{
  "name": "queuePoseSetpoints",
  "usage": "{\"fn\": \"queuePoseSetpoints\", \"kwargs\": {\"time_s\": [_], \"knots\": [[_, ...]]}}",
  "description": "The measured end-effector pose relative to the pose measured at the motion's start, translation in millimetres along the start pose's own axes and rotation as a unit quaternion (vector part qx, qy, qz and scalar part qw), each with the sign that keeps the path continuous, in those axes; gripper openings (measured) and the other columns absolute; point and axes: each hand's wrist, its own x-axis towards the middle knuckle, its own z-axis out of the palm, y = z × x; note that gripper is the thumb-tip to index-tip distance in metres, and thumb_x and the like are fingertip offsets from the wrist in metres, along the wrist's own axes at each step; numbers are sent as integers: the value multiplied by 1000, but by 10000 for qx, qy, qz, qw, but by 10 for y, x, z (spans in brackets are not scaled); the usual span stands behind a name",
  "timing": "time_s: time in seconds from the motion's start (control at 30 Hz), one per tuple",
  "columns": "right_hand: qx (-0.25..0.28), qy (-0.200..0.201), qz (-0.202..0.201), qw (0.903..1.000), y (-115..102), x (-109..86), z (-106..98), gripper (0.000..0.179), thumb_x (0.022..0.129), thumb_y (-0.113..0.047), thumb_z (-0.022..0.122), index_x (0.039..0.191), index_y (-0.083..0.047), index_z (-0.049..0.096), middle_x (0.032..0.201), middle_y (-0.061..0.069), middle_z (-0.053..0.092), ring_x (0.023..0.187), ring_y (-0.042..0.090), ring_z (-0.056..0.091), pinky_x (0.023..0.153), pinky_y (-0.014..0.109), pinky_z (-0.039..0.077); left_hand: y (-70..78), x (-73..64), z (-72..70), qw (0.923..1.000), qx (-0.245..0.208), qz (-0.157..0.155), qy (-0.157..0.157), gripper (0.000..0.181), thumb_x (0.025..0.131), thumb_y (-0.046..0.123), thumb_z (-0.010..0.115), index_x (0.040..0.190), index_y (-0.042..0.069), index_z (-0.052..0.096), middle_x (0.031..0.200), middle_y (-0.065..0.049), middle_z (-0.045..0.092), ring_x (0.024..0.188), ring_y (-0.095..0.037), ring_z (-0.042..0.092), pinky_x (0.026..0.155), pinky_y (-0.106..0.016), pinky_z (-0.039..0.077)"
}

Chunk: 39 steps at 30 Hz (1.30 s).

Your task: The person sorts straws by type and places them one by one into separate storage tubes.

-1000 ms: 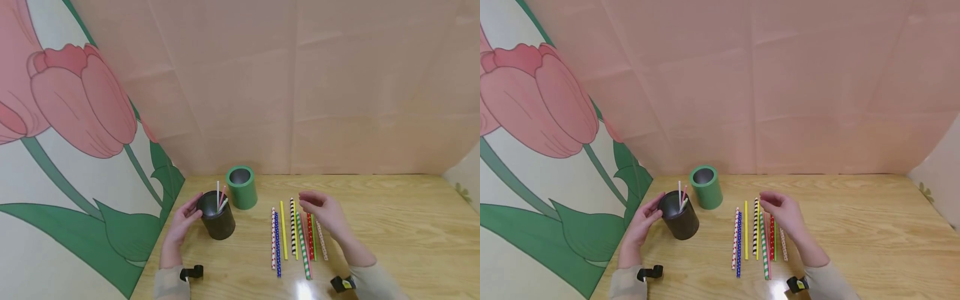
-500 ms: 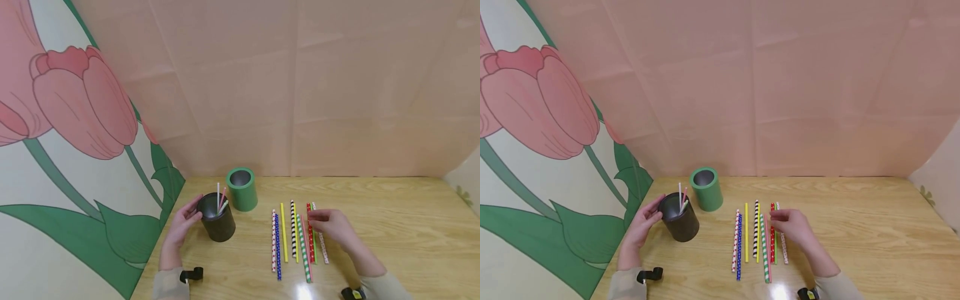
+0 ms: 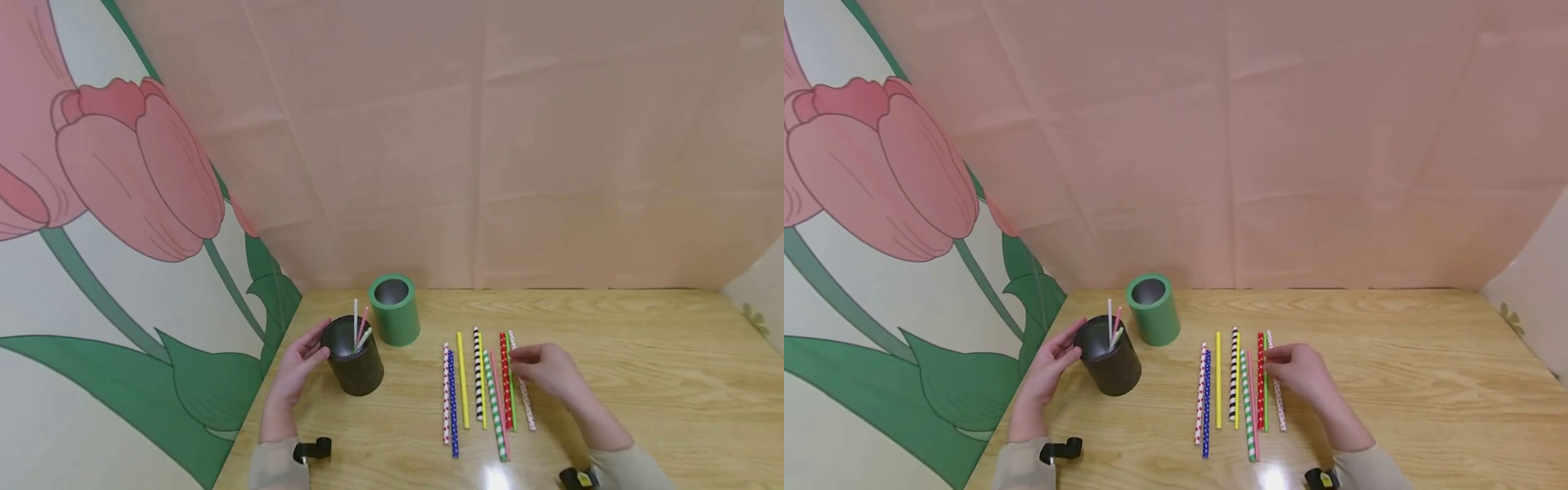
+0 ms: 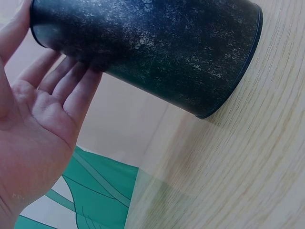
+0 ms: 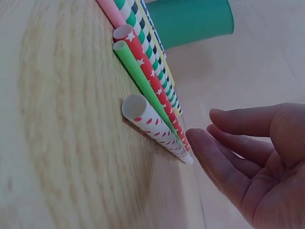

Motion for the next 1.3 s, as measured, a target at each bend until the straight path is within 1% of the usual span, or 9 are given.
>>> {"fn": "queuePoseSetpoints", "kwargs": {"time_s": [0.1, 0.2, 0.43, 0.53, 0.63, 0.77, 1.0, 1.13, 1.3], "knots": [[-100, -46, 22, 9999, 8, 2, -18, 40, 99, -17, 77, 130, 6, 71, 124, 25, 72, 101, 28, 72, 84, 43, 62, -5, 4, -6, 10000, -25, -3, 5, 61, 103, -2, 67, 160, -3, 45, 164, -23, 43, 134, -1, 56, 103, -23, 50], [-129, -53, 55, 9999, 13, -3, -34, 41, 98, -18, 78, 130, 6, 71, 124, 26, 72, 102, 29, 72, 84, 42, 62, -10, 8, -9, 10000, -25, -8, 0, 61, 103, -2, 67, 160, -3, 45, 164, -23, 43, 134, -1, 56, 104, -23, 50], [-251, -39, 6, 9997, -6, -12, -76, 41, 96, -17, 80, 126, 10, 71, 114, 24, 76, 99, 29, 73, 83, 41, 62, -7, 1, -11, 10000, 25, -70, 11, 61, 103, -1, 67, 160, -2, 46, 164, -22, 43, 134, -1, 55, 104, -23, 50], [-288, -34, 58, 9996, -4, 0, -77, 40, 95, -16, 80, 124, 10, 72, 111, 21, 76, 95, 26, 73, 80, 39, 63, -2, 0, -7, 9999, 59, -120, 23, 61, 103, 0, 67, 160, -1, 46, 165, -20, 43, 136, -2, 55, 105, -23, 50], [-403, -2, 78, 9992, 16, 26, -64, 35, 94, -15, 80, 118, 10, 75, 106, 18, 77, 87, 22, 73, 75, 36, 62, 5, 0, -5, 9999, 82, -139, 25, 61, 103, 2, 68, 160, 0, 47, 166, -19, 43, 138, -5, 54, 106, -23, 49], [-770, 86, 8, 9970, 50, 80, -39, 25, 91, -13, 82, 107, 6, 79, 97, 11, 77, 79, 18, 69, 68, 33, 59, 11, 0, -3, 9999, 76, -137, 31, 61, 103, 3, 68, 160, 0, 47, 166, -19, 43, 139, -6, 53, 106, -23, 49], [-1091, 116, -144, 9939, 64, 143, 11, 16, 85, -14, 86, 94, -2, 81, 85, 4, 75, 74, 17, 66, 65, 33, 55, 5, 0, 1, 9999, 0, -161, 15, 61, 103, 1, 68, 160, 0, 46, 166, -19, 43, 136, -3, 55, 105, -23, 50], [-1125, 153, -161, 9934, 61, 159, 22, 18, 83, -15, 89, 93, -3, 81, 83, 2, 75, 75, 17, 66, 67, 34, 55, 4, 4, 2, 9999, 3, -162, 15, 62, 103, 3, 68, 161, 0, 46, 166, -19, 43, 136, -3, 54, 105, -23, 49], [-1023, 75, -31, 9947, 58, 159, 25, 23, 83, -16, 90, 97, -1, 79, 85, 3, 74, 76, 18, 67, 68, 34, 56, 16, 8, 4, 9999, 13, -149, 35, 62, 103, 2, 68, 161, 0, 46, 166, -19, 43, 136, -2, 54, 106, -22, 49]]}}
